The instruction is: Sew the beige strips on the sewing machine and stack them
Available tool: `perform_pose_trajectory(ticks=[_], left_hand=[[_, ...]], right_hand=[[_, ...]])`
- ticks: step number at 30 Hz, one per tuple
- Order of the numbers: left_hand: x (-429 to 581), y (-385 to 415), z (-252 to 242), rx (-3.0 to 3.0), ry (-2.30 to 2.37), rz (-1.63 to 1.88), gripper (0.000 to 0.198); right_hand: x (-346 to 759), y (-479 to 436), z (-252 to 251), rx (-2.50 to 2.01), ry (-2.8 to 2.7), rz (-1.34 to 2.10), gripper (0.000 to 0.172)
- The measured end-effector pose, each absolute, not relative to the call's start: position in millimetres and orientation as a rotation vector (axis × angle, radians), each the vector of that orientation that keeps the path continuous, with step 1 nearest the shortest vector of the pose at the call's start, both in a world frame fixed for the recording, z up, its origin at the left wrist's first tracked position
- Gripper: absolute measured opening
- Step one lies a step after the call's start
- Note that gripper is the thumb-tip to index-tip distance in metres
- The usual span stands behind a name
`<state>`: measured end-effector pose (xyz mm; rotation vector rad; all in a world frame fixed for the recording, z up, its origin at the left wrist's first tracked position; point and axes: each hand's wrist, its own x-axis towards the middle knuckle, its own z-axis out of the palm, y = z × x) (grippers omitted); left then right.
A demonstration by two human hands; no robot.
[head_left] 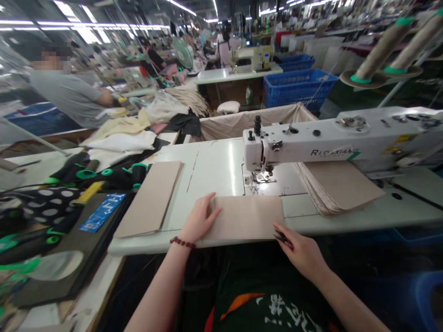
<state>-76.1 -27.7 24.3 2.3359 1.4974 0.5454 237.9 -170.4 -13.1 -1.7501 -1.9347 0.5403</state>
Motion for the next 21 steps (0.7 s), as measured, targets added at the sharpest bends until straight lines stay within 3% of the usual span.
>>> perform_pose_trajectory(ticks=[2,4,8,11,16,21], left_hand=[[-62.9,-17.5,17.7,2.49,1.423,0.429,0.062],[-52.8,-14.1,14.8,2.554,1.432,0.332,0.065],[-63.8,-19.6,32.8,2.45,1.412,0.168,0.028],[-112.1,-18.8,67.4,2.225,1.365,0.156,0.03],[-240.0,16.8,113.8,1.918,1.922,0.459,0.041],[-312.4,65.1,87.9,1.726,2.291,0.296,0.044]], right_hand=[[235.6,-168.5,-17.1,-1.78,-1.984,0.517,0.048],[234.0,-167.3,-19.4,-1.81,-2.006,0.497,0.048],[238.4,-167.2,-15.1,-1.801,-1.997,0.466,0.045],[256.0,-169.9,-4.4,-1.765,-1.987,0.376,0.044],[299.7,-173.3,31.2,-1.933,-1.743,0.025,0.042],[336.5,-167.2,61.1,-2.05,-1.553,-0.166,0.051]])
